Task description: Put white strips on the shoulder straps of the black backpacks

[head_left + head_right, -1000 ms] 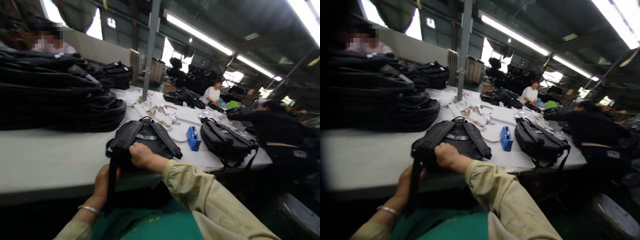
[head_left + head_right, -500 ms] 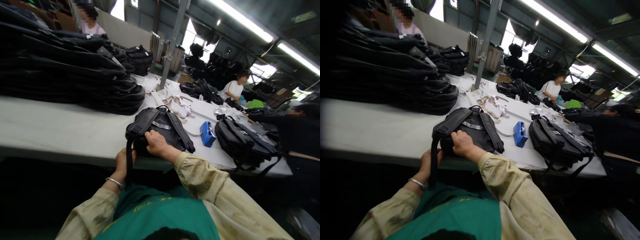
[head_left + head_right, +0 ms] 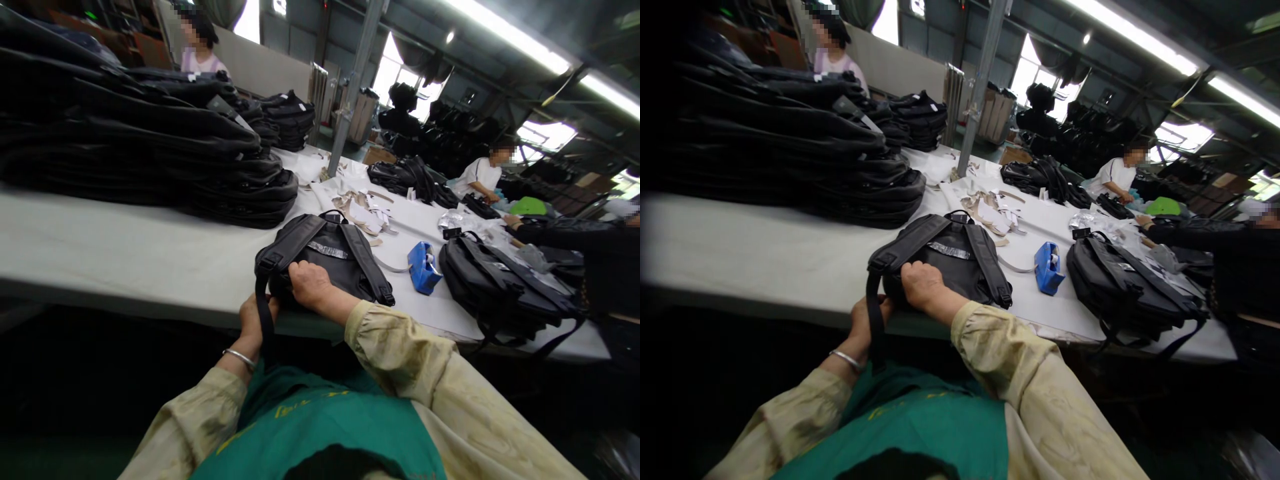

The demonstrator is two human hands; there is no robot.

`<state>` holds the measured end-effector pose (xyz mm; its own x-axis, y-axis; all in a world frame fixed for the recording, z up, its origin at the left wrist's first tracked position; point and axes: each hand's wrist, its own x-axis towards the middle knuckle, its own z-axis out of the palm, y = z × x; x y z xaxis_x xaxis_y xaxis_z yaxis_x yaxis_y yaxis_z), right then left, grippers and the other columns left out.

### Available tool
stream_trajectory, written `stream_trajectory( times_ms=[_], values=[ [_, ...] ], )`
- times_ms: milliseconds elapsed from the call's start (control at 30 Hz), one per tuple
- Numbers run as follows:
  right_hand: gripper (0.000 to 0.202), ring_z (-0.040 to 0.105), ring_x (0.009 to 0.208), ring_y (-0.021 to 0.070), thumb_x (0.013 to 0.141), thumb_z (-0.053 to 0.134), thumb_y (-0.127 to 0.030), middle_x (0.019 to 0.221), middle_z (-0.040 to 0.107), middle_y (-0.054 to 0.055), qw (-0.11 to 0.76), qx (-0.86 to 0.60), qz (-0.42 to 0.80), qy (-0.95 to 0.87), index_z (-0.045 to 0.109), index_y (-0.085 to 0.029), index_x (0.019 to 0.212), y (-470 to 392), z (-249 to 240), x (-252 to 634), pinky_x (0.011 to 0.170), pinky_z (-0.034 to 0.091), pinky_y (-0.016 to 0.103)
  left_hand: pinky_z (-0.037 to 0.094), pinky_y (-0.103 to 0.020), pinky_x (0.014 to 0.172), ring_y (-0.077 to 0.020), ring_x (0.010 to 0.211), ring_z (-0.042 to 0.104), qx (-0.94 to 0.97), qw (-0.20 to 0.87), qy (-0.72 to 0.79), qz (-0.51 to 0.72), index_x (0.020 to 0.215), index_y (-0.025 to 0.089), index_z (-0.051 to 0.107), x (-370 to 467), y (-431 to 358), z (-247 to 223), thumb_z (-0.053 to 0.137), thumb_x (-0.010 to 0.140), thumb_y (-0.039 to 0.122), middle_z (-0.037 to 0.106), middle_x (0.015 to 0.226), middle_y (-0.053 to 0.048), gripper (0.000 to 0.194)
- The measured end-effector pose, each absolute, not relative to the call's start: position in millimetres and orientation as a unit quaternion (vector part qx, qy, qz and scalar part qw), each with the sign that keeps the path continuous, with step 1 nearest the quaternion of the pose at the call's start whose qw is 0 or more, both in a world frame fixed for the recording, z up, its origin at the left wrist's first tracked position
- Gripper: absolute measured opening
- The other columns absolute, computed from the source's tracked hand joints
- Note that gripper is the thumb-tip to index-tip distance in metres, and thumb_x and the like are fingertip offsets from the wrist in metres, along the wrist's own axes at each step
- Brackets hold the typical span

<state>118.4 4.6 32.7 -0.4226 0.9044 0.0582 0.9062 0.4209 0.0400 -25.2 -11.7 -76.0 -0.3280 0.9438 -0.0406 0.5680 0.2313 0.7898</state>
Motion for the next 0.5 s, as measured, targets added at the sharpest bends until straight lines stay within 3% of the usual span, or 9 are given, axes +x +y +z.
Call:
stream_trajectory(
  times_ms=[133,333,400,500],
  values=[
    [0.018,0.066,0.092,0.0259,0.095,0.044,-0.021,0.104,0.065,0.015,0.015,-0.526,-0.053,-0.849,0.053,-0.015,0.109,1.9,25.8,121.4,0.076,0.054,0.037,0.047,-0.036,0.061,-0.0282,0.067,0.064,0.522,0.263,0.728,0.357,0.067,0.018,0.063,-29.5,-12.7,-81.1,0.055,0.07,0.037,0.063,0.061,-0.008,0.02],
    [0.018,0.066,0.089,0.0258,0.095,0.041,-0.022,0.102,0.065,0.013,0.035,-0.506,-0.054,-0.86,0.055,-0.017,0.106,-0.1,9.5,121.1,0.073,0.054,0.036,0.05,-0.036,0.066,-0.027,0.07,0.065,0.565,0.225,0.711,0.354,0.07,0.018,0.063,-43.0,-21.4,-85.3,0.052,0.072,0.039,0.065,0.066,-0.009,0.024],
    [0.019,0.065,0.089,0.0255,0.095,0.041,-0.022,0.102,0.065,0.013,0.032,-0.501,-0.051,-0.863,0.055,-0.017,0.106,0.1,6.4,120.6,0.073,0.053,0.035,0.051,-0.036,0.071,-0.0273,0.076,0.066,0.566,0.218,0.712,0.354,0.079,0.017,0.066,-48.7,-22.2,-82.9,0.055,0.072,0.039,0.068,0.074,-0.009,0.025],
    [0.019,0.065,0.091,0.0251,0.095,0.042,-0.024,0.102,0.064,0.014,0.03,-0.496,-0.046,-0.867,0.056,-0.016,0.106,-0.5,4.1,120.8,0.075,0.052,0.035,0.054,-0.035,0.074,-0.0286,0.085,0.068,0.601,0.267,0.67,0.346,0.1,0.015,0.067,-54.0,-17.5,-75.7,0.068,0.065,0.041,0.071,0.087,-0.011,0.043]
  ],
)
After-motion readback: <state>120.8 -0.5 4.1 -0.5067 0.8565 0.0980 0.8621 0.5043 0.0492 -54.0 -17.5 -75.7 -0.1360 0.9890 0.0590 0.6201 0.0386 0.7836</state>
